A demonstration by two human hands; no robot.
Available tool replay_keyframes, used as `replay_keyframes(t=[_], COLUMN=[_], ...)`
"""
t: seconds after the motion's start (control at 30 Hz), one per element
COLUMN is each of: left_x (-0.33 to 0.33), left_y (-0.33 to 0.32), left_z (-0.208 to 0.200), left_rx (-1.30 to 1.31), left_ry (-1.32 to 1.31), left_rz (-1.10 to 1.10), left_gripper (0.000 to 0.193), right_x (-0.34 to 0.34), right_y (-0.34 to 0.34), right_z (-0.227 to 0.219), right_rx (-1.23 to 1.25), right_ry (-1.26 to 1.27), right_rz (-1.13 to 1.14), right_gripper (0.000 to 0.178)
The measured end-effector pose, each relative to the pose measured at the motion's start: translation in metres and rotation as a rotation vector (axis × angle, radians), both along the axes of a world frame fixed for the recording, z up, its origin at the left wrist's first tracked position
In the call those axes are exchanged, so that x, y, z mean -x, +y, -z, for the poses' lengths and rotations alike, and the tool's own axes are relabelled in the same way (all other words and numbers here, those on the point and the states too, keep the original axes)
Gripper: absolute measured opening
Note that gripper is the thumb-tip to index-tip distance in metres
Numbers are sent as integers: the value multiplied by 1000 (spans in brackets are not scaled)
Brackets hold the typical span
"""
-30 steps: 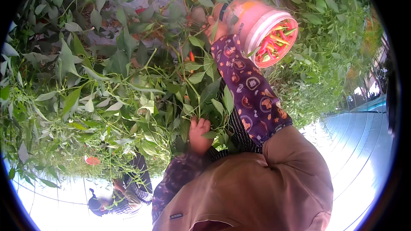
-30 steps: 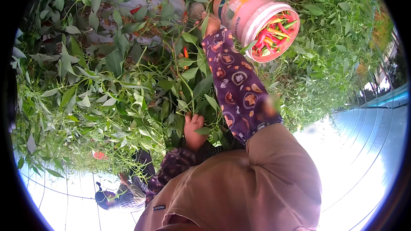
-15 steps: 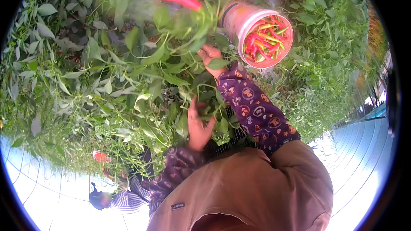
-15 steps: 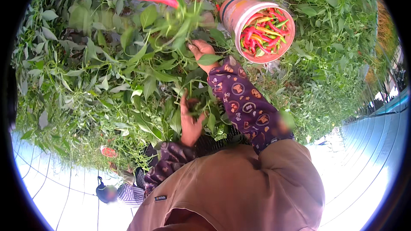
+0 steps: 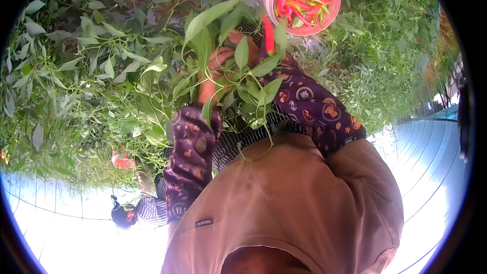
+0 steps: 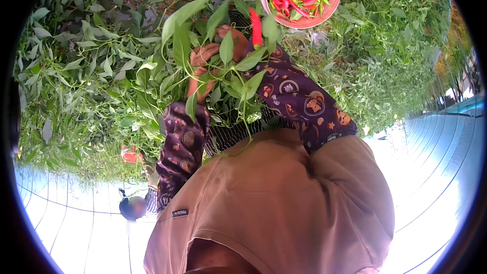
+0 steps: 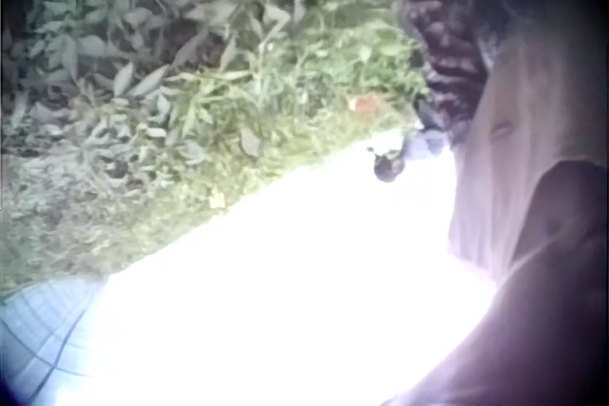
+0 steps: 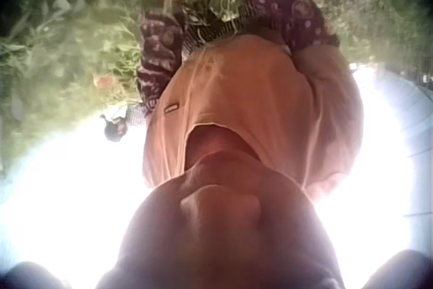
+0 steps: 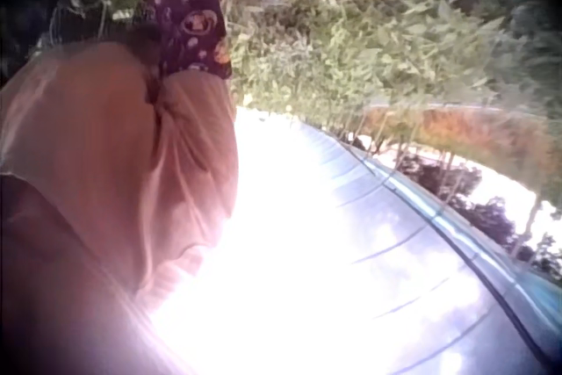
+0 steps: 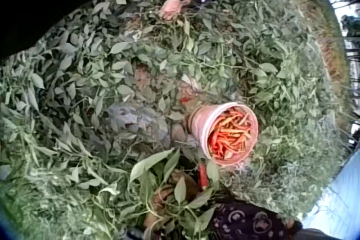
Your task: The person harvests peppers by hand and using shears, placing them into a white bucket. The person reaches into the plants, selects ripe peppers, cuts or pulls them, and drops them into the bucket filled with red and green peppers.
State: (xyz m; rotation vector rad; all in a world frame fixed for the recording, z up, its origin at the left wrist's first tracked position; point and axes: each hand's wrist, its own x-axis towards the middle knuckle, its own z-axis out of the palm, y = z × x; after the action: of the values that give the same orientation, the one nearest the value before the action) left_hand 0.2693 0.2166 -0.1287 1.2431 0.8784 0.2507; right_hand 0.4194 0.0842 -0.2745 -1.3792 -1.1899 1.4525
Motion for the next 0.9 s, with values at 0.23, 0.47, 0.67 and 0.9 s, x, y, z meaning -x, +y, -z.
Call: replay_keyframes(t=[0.23,0.47,0.67,0.9], left_x=[10,15,18,25], left_y=[-32,-44,-63,-83], left_z=[2,9,22,24], left_rx=[129,-201,-136,413], left_ry=[104,177,136,35], left_rz=[-36,49,-26,-197], left_gripper=[44,48,46,53], right_x=[-14,-82,-95,-112], right_y=[-4,27,22,34], right_z=[-56,-134,-180,-187], right_rx=[438,1163,1017,1038], right_ry=[323,1039,1286,442], right_rz=[352,504,684,744], right_gripper=[42,55,66,31])
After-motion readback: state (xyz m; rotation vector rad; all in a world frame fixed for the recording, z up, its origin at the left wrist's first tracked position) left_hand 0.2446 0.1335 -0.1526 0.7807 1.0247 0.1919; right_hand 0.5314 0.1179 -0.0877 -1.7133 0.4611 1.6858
